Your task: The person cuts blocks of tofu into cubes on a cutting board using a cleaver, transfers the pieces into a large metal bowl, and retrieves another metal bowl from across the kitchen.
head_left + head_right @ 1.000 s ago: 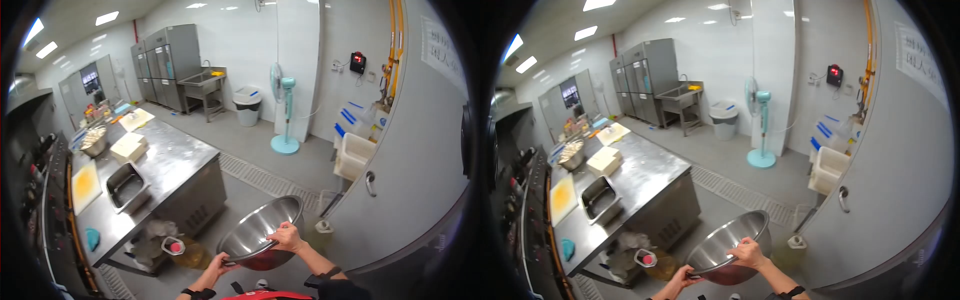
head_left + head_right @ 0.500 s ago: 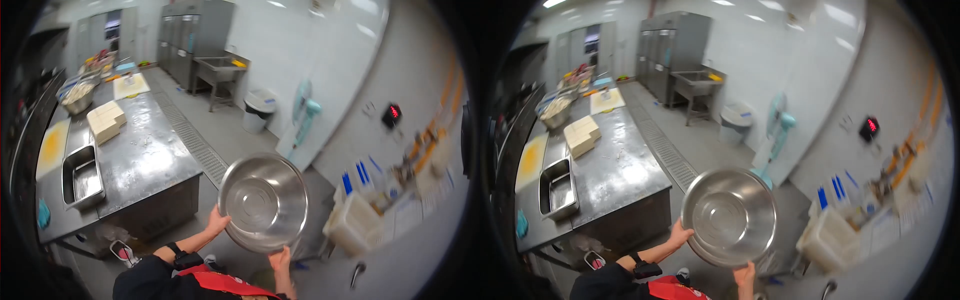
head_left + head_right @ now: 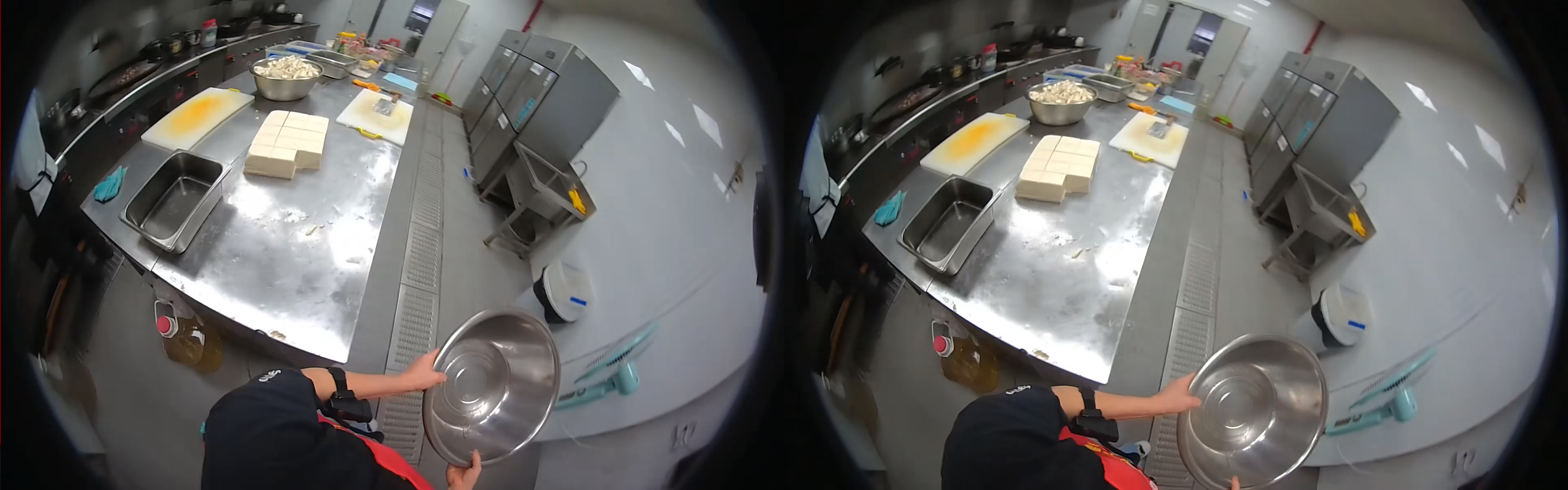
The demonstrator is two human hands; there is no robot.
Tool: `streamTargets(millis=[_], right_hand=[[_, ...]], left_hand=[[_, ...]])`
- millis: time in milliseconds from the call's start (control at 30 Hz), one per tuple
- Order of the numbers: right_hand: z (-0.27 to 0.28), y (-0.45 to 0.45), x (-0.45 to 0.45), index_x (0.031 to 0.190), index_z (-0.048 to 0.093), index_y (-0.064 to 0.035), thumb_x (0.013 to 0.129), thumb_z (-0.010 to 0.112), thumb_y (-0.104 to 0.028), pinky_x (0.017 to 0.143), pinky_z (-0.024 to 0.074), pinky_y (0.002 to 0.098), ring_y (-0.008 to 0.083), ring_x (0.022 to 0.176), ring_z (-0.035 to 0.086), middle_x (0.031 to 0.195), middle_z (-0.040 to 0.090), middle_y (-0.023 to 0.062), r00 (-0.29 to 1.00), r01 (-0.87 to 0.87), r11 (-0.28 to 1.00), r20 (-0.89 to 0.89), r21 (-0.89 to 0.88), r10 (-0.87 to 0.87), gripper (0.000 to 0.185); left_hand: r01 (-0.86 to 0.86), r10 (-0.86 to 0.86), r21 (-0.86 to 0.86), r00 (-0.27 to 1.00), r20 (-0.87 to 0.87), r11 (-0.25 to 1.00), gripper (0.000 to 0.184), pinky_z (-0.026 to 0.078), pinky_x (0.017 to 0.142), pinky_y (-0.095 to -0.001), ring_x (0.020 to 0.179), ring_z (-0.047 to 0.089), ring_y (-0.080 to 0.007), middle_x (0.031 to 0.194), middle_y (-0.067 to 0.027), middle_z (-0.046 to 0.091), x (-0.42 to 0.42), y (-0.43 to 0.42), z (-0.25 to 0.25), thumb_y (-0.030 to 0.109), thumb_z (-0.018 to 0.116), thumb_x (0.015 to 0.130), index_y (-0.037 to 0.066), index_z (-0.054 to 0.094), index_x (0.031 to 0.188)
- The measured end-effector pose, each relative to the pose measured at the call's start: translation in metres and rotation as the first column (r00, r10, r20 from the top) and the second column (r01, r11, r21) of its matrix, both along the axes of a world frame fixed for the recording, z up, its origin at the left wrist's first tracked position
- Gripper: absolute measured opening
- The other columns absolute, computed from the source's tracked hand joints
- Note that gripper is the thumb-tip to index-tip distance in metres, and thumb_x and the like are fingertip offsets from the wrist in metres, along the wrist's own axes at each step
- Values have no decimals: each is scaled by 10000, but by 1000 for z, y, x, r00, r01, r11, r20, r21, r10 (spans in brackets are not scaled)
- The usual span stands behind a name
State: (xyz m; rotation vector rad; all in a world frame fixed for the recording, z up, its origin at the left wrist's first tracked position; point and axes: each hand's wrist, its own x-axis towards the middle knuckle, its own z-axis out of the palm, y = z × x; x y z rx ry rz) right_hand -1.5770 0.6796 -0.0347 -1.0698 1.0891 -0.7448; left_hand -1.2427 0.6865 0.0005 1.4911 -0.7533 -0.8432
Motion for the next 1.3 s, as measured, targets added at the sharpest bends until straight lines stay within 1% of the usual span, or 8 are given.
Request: streamTargets(millis=[100, 333, 533, 667, 800, 933, 1067, 1300], right_hand=[[-11, -138, 42, 1119, 552, -11, 758, 584, -24, 912, 504, 432, 271, 1088, 582, 1160, 605, 123, 910, 8, 898, 369, 440, -189, 363], [5, -338, 218, 699, 540, -50, 677, 567, 26, 721, 564, 376, 226, 694, 614, 752, 586, 65, 957, -165, 839, 290, 518, 9, 85], [24, -463, 391, 684, 528, -57, 658, 552, 34, 746, 565, 375, 222, 710, 618, 759, 587, 57, 942, -247, 881, 314, 403, 120, 97], [39, -547, 489, 709, 540, -52, 655, 551, 36, 775, 565, 376, 230, 775, 628, 803, 596, 63, 906, -355, 848, 370, 393, 207, 104], [66, -601, 612, 653, 514, -69, 654, 558, 22, 734, 536, 345, 203, 727, 590, 743, 557, 37, 892, -403, 845, 360, 351, 275, 102], [45, -683, 747, 667, 502, -78, 673, 557, 17, 653, 566, 326, 189, 672, 617, 708, 574, 37, 827, -517, 776, 443, 360, 346, 110], [58, -727, 907, 652, 491, -77, 675, 562, 15, 548, 547, 289, 178, 575, 585, 649, 548, 34, 778, -608, 706, 447, 363, 441, 118], [45, -741, 1207, 820, 580, -46, 613, 567, 8, 728, 571, 355, 222, 764, 638, 858, 625, 80, 586, -799, 560, 493, 220, 643, 214]], left_hand=[[-129, 129, -13, 992, -10, 992, 605, 490, 853, -369, 991, 626, -281, 1077, -185, 640, 42, -52, -3, 142, 662, 687, 23, 494, 1256], [-450, 441, -104, 892, -103, 887, 554, 502, 812, -335, 913, 641, -227, 1018, -163, 655, 142, -117, 13, 115, 632, 704, 4, 506, 1231], [-487, 492, -236, 870, -41, 841, 627, 513, 801, -337, 978, 612, -211, 1178, -136, 598, 269, -196, 32, 204, 683, 784, 3, 435, 1324], [-432, 337, -325, 889, -308, 841, 622, 523, 844, -341, 1117, 538, -221, 1416, -125, 386, 353, -242, 65, 307, 602, 919, 54, 346, 1426], [-538, 461, -292, 837, -295, 791, 493, 523, 835, -326, 1194, 479, -170, 1382, -78, 443, 443, -262, 55, 306, 563, 934, 117, 449, 1375], [-712, 679, -152, 700, -221, 685, 339, 526, 813, -316, 1053, 569, -142, 1165, -55, 604, 518, -242, 23, 232, 541, 940, 70, 549, 1239], [-929, 882, -21, 357, -309, 368, 179, 534, 787, -327, 1004, 609, -180, 1066, -69, 632, 548, -206, 23, 217, 513, 948, 76, 599, 1016], [-944, 889, -17, -305, -342, -331, 237, 536, 766, -361, 958, 628, -227, 1103, -95, 613, 478, -93, 12, 326, 503, 947, 107, 580, 990]])
